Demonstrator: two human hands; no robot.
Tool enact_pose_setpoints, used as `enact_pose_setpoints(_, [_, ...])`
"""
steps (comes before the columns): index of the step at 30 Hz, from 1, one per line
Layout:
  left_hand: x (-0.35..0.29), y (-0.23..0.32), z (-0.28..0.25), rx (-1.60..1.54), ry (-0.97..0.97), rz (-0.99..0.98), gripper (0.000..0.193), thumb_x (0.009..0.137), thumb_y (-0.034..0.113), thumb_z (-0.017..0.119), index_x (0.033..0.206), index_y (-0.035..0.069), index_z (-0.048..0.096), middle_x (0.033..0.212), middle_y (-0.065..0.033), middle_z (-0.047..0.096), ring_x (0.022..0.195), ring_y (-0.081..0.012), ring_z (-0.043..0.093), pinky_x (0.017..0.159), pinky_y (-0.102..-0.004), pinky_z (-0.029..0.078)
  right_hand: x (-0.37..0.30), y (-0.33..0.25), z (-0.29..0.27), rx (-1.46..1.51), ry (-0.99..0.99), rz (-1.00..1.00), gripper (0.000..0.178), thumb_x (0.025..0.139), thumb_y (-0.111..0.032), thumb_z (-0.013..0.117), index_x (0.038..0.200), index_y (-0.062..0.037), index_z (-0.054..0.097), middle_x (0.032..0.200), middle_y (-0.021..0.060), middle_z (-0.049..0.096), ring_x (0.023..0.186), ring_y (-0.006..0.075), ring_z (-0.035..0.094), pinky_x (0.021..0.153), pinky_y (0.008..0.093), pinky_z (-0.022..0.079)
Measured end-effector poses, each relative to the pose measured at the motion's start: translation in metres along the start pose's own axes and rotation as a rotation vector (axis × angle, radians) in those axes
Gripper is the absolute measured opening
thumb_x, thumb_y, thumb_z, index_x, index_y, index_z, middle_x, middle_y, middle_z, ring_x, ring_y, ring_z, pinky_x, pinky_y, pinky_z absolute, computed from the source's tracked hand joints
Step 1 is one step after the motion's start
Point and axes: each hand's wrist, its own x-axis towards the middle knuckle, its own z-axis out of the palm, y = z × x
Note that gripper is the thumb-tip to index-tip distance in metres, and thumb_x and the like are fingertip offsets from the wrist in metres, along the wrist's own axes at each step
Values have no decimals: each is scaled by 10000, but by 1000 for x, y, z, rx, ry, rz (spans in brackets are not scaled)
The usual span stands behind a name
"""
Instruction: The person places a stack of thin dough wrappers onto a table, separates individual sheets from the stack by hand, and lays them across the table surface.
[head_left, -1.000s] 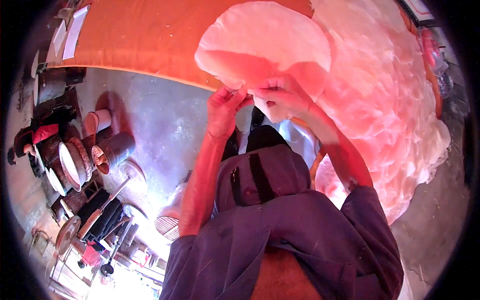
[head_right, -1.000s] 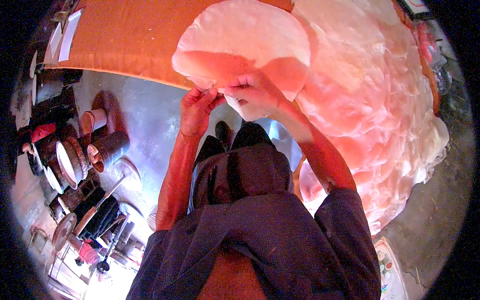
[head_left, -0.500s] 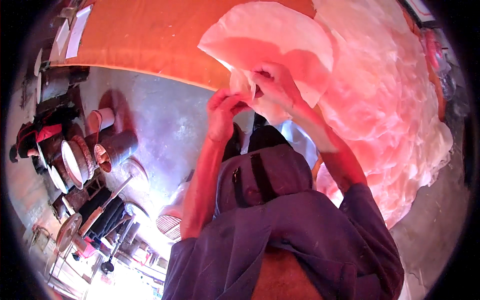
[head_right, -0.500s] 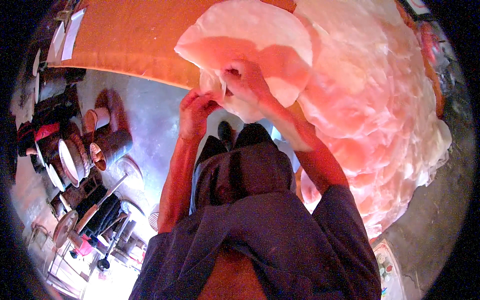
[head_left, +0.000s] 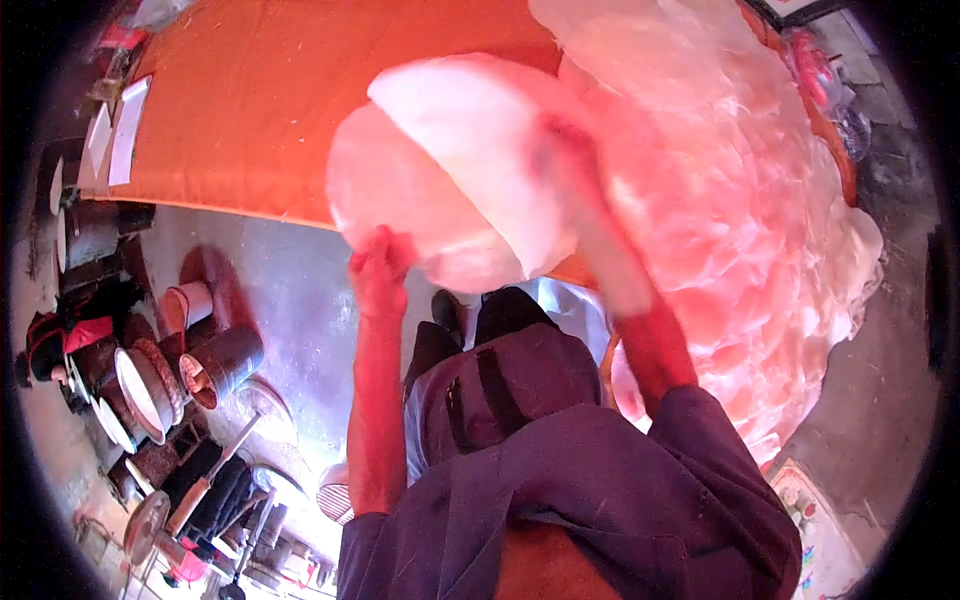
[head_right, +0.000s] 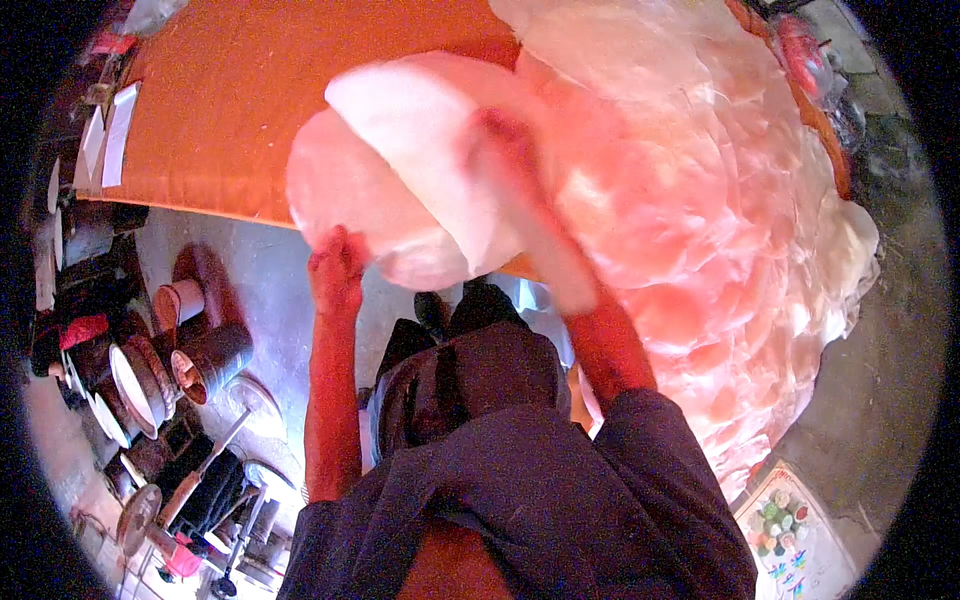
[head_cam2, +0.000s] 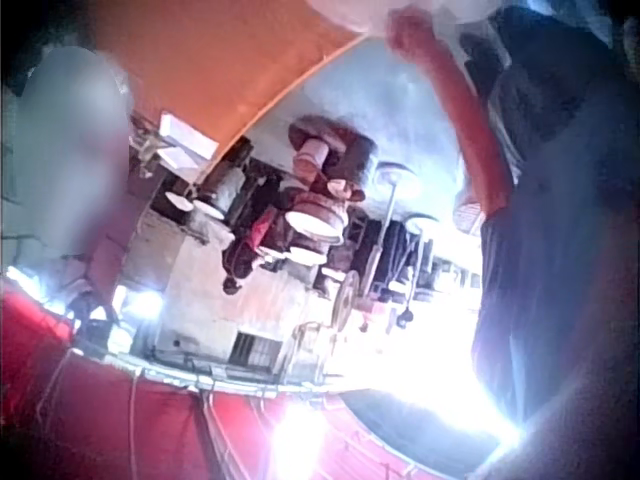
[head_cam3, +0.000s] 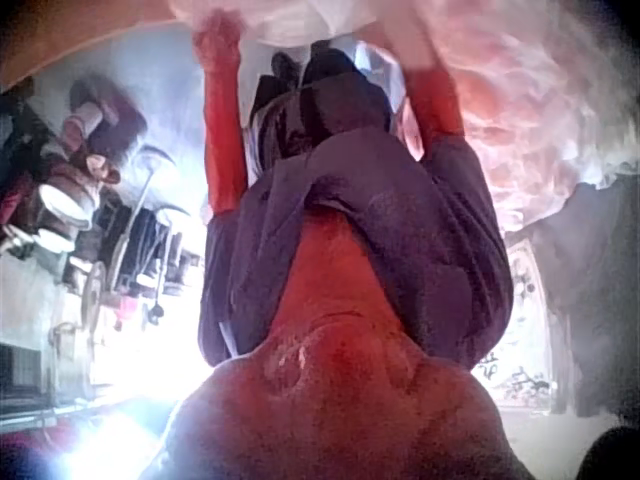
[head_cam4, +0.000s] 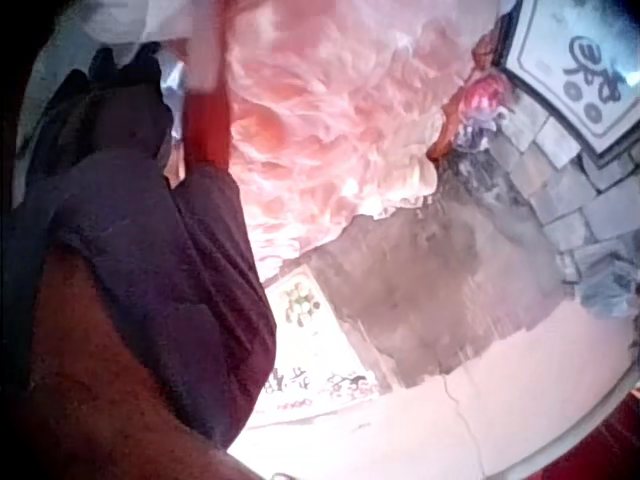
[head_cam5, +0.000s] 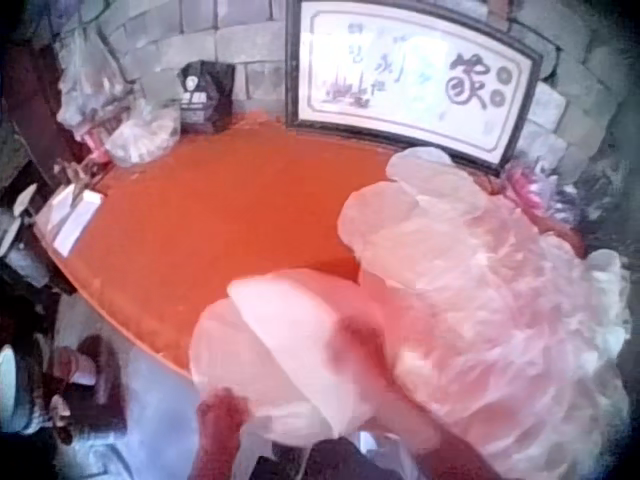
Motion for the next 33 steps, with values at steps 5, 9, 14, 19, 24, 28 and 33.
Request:
enact_pose_setpoints(5, [5,12,-41,28,126,-11,108,943,127,601,840,98,615,751,27,561,643,-51,510,518,-203,397,101,-48,-182,110,226,-506,137,900,-130,600,986,-55,676,864,2,632,800,127,573,758,238,502])
enact_pose_setpoints(9, [-3,27,-36,178,55,-50,87,954,138,583,902,81,624,786,27,561,688,-58,523,549,-202,415,131,-163,-296,198,208,-354,145,929,-178,583,945,-51,652,860,21,636,764,154,606,704,309,519])
enact_pose_setpoints(14, [-24,65,-11,143,-83,118,203,966,158,568,1112,25,616,1014,-19,623,888,-97,590,736,-237,498,191,-232,-317,-42,-322,-497,152,917,-148,554,996,-44,632,834,41,623,738,182,620,647,347,508])
enact_pose_setpoints(19, [-55,120,56,196,-249,138,349,982,142,535,1294,-13,539,1248,-94,584,1117,-158,557,935,-298,463,171,-186,-130,-664,8,-1112,122,872,-72,496,813,-5,579,798,96,611,720,210,552,647,360,455])
enact_pose_setpoints(24, [-92,153,76,247,-210,249,370,981,156,539,1304,-23,539,1251,-104,593,1110,-182,571,944,-324,467,77,-50,-55,-861,-488,-978,244,878,-239,604,1011,-43,665,882,136,674,848,295,661,758,418,527])
enact_pose_setpoints(28, [-100,163,56,264,-216,242,377,978,156,541,1306,-30,537,1246,-118,597,1100,-193,583,938,-333,473,68,8,-98,-683,-212,-734,291,883,-153,627,1155,-51,630,967,101,673,823,222,664,709,359,534])
enact_pose_setpoints(33, [-92,152,33,336,-155,242,370,979,152,540,1295,-40,541,1234,-115,603,1079,-182,589,916,-313,479,126,12,-145,-480,178,-170,403,837,-289,687,1120,-8,625,992,151,680,823,195,669,729,328,543])
